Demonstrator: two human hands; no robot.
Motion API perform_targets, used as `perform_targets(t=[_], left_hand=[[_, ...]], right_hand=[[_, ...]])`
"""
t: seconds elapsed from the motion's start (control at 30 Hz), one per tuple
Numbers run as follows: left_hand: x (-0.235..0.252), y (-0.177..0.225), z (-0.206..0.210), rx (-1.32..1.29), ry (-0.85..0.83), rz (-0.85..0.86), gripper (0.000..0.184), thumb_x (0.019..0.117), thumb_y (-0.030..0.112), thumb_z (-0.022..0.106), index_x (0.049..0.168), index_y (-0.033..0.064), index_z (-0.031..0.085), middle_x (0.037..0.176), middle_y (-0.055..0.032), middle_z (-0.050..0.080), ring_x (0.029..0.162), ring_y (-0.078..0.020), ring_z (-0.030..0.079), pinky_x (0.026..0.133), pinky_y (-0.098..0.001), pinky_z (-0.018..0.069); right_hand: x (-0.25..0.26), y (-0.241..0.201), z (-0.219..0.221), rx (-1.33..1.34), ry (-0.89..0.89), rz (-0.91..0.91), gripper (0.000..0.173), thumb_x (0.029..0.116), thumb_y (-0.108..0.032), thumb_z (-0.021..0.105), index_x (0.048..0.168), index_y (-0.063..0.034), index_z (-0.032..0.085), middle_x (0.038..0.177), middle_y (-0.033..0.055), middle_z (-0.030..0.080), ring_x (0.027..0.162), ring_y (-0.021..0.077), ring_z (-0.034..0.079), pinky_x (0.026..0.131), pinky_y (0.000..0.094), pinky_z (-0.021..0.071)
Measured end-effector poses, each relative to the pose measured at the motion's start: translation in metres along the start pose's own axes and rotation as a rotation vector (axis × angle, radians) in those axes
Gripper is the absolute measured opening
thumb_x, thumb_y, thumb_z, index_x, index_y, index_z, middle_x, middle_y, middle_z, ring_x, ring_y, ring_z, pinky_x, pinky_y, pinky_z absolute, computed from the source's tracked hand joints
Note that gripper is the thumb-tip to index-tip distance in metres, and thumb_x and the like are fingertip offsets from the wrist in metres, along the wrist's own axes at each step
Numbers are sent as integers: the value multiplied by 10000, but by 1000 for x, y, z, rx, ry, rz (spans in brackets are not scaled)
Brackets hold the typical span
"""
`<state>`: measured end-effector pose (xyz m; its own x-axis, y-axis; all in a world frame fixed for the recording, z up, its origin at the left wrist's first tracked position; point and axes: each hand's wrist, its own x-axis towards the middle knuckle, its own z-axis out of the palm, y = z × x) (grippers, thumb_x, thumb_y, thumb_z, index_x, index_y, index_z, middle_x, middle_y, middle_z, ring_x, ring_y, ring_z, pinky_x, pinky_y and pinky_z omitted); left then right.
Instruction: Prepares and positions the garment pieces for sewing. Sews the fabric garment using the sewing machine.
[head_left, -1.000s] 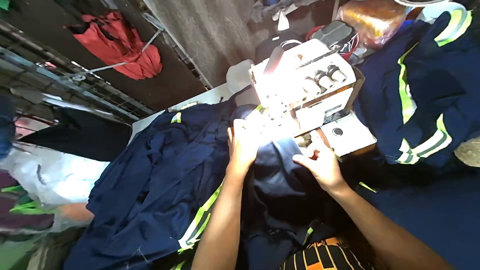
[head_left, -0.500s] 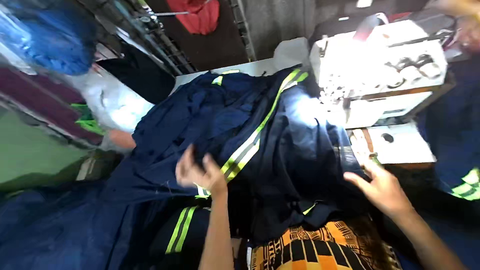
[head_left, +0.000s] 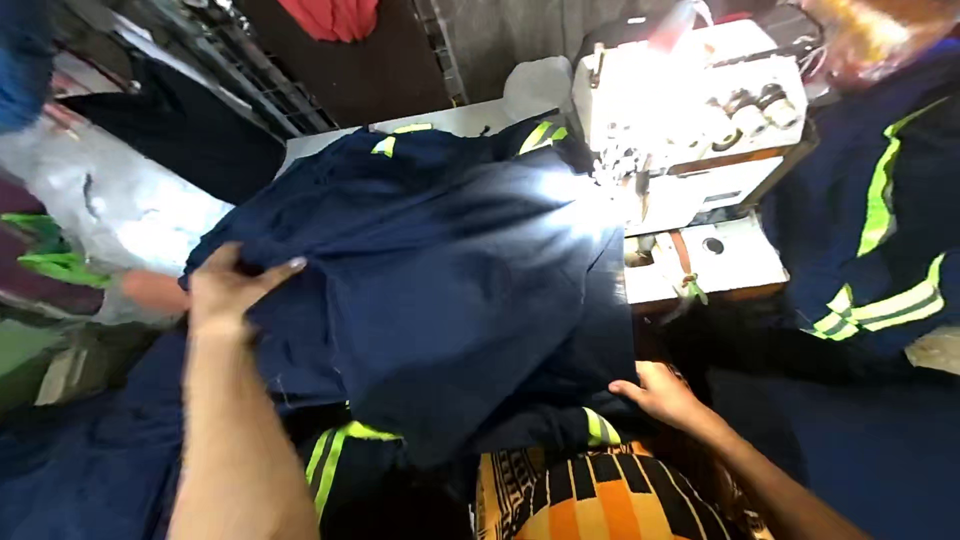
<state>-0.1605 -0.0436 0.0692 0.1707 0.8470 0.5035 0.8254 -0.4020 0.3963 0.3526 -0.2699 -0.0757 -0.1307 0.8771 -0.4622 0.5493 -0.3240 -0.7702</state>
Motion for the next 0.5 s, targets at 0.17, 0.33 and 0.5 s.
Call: perform_targets(t=[0.17,0.33,0.5], left_hand=[[36,25,140,426,-202,-497,683,1057,537,449,1589,120,351,1595,-309,321,1476,-507,310,1150,-718,237],[31,43,98,11,-119,-436,694,1008,286,647,1567,9,342,1517,-356,400,1405,-549,379,1124,-710,307],[-69,191,117,-183,-139,307,467,991,447,603,1250,67,688,1241,-179,672,1230,-348,582,1067,-564,422]], right_hand=[[10,-28,3,-192,520,-146,387,979,-243,674,1279,2,668,1183,205,695,1121,355,670,1014,524,517],[29,-75,-48,155,849,-455,329,908,-127,703,1196,33,680,1096,152,716,947,169,709,837,317,596],[37,-70,-34,847,-161,-417,457,796,-31,789,1208,-66,593,1045,6,745,951,98,716,877,328,615]])
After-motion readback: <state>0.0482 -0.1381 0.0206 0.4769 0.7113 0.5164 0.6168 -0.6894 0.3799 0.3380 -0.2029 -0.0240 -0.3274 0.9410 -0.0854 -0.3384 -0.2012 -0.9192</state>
